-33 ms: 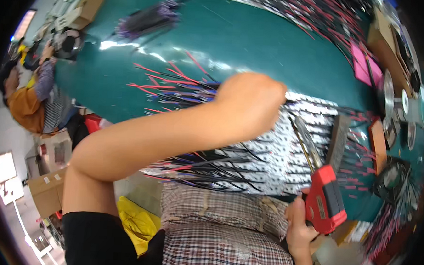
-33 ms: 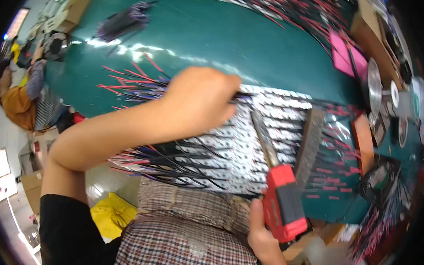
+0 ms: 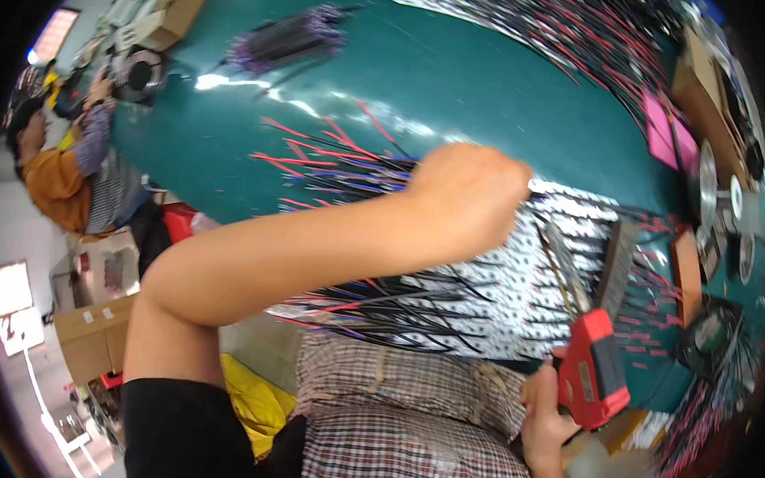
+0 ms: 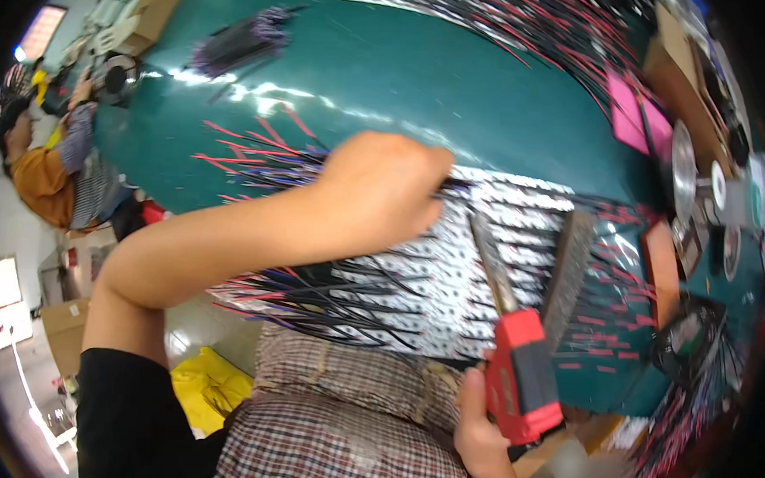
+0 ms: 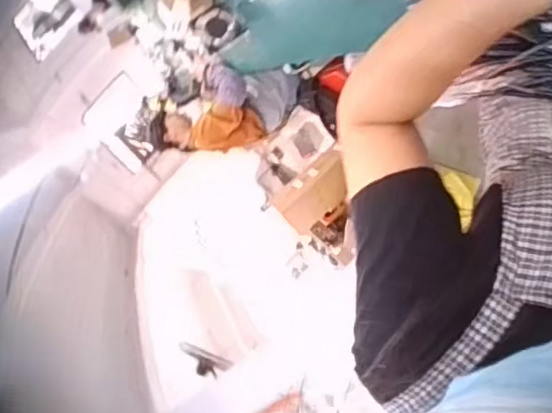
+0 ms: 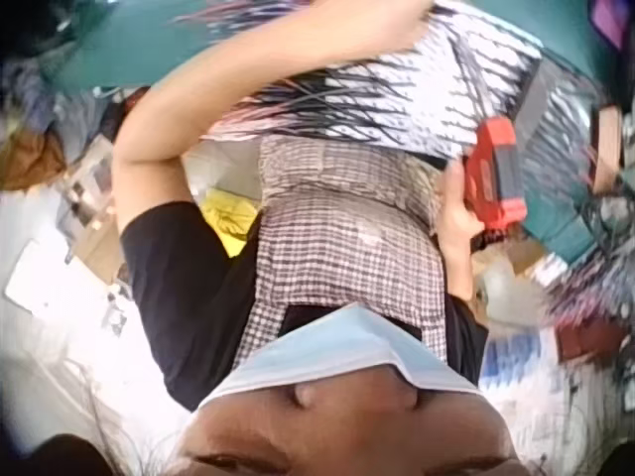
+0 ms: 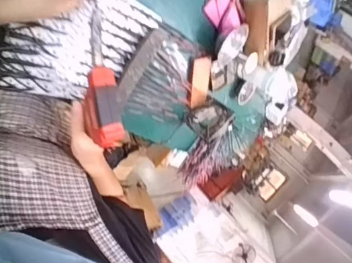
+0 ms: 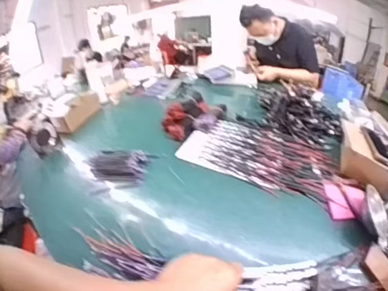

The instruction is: The person aligns wires on circuit board strips by hand and solders the wire connections to the boards using a soldering iron.

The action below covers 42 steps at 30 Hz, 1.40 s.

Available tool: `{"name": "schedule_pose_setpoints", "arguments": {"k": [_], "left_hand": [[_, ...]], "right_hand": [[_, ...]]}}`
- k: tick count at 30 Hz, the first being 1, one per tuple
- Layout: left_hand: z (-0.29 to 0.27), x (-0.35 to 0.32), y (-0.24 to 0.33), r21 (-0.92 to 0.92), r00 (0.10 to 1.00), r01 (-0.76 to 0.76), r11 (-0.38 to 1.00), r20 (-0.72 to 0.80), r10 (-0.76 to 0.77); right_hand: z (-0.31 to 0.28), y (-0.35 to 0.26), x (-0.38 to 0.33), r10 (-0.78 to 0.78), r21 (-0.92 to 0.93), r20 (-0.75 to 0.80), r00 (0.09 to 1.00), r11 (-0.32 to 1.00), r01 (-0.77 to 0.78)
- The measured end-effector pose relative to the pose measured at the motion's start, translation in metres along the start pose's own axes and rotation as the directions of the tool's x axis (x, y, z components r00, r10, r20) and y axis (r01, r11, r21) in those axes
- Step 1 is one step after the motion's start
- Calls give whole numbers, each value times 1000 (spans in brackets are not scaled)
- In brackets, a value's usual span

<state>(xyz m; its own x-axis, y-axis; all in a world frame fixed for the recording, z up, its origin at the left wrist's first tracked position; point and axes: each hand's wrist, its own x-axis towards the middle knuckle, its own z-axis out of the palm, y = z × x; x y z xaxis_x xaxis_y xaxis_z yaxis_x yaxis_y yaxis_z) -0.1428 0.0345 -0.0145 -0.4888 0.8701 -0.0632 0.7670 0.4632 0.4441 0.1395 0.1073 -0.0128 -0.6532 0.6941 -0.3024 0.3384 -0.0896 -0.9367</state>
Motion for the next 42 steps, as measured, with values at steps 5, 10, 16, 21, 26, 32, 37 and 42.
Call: {"name": "schedule_pose_setpoints", "arguments": {"k": [5,10,16,21,26,32,37,42], "left_hand": [[5,-5,8,-55,995,-42,998,-92,37],[0,-13,3,91,946,-95,991,-302,118],[-73,-21,-8,-25,614,-182,983,-784,94],[-125,-79,-101,-387,240,-286,877,-915,-325],[-77,-134,-185,-448,26,-49,893,-894,-447],[-63,-145,-208,-498,-32,79,864,-867,-497],[-98,-136,-217,-500,-43,-21,866,-865,-500],[-104,-140,-218,-558,100,12,830,-825,-556]], "right_hand": [[-1,1,0,3,91,-106,994,996,7],[2,0,3,3,142,-131,991,990,16],[-12,12,10,-118,130,-109,987,983,132],[-6,-19,-2,-99,169,-76,992,979,111],[-5,-19,-6,-144,177,-99,985,971,160],[-5,-22,-9,-158,224,-74,985,959,171],[3,-33,-11,-171,272,-72,983,944,184],[-3,-28,-18,-165,272,-85,983,945,182]]}}
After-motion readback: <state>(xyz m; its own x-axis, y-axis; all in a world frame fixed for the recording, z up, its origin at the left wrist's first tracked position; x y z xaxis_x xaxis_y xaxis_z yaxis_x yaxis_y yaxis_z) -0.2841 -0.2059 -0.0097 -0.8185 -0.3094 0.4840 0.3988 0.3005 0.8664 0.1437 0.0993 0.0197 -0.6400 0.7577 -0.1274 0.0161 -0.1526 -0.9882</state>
